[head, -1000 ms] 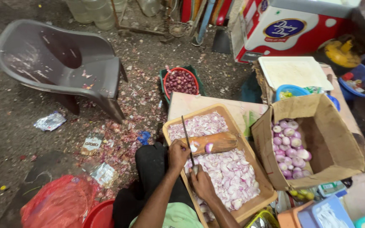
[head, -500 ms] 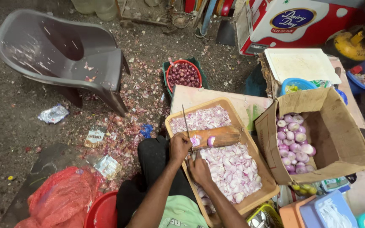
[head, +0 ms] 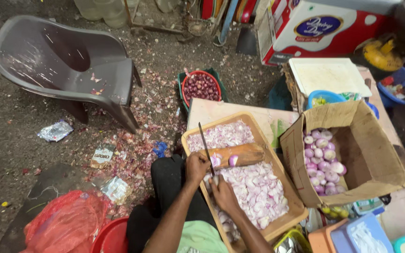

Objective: The person chops red onions on a wooden cutting board using a knife. They repeatedly pick up whole onions from a cardboard box, slice them into thin pieces, and place the chopped onions into a wooden tray.

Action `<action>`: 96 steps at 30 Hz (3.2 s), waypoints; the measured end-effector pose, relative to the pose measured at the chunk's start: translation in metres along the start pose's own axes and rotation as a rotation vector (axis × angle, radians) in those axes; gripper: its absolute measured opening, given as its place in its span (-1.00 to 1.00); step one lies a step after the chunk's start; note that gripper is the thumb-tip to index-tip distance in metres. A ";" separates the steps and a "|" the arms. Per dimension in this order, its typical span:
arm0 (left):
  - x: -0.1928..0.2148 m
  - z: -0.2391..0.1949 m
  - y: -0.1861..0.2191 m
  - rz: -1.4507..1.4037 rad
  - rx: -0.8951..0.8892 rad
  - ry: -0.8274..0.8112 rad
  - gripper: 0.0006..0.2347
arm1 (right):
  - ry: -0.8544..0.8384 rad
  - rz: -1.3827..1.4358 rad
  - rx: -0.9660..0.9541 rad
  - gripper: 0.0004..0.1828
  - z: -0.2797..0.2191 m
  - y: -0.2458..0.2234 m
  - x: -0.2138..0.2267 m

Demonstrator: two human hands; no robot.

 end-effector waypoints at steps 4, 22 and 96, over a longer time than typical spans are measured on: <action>-0.002 0.000 -0.002 -0.028 0.016 0.010 -0.87 | 0.041 -0.040 0.074 -0.38 -0.006 0.008 -0.004; -0.012 -0.002 -0.026 -0.066 0.041 0.000 -0.87 | 0.053 -0.123 0.026 -0.44 0.024 0.004 -0.011; -0.020 -0.008 -0.031 -0.074 0.194 0.137 -0.79 | 0.056 -0.073 0.007 -0.40 0.009 0.008 -0.008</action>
Point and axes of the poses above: each hand's wrist, its own z-axis towards the middle knuckle, its own x-axis out of the back of the hand, y = z × x, the point moved 4 cm from there along z, towards the middle knuckle, and after that the axes turned 15 degrees about -x, right-handed, at the moved point
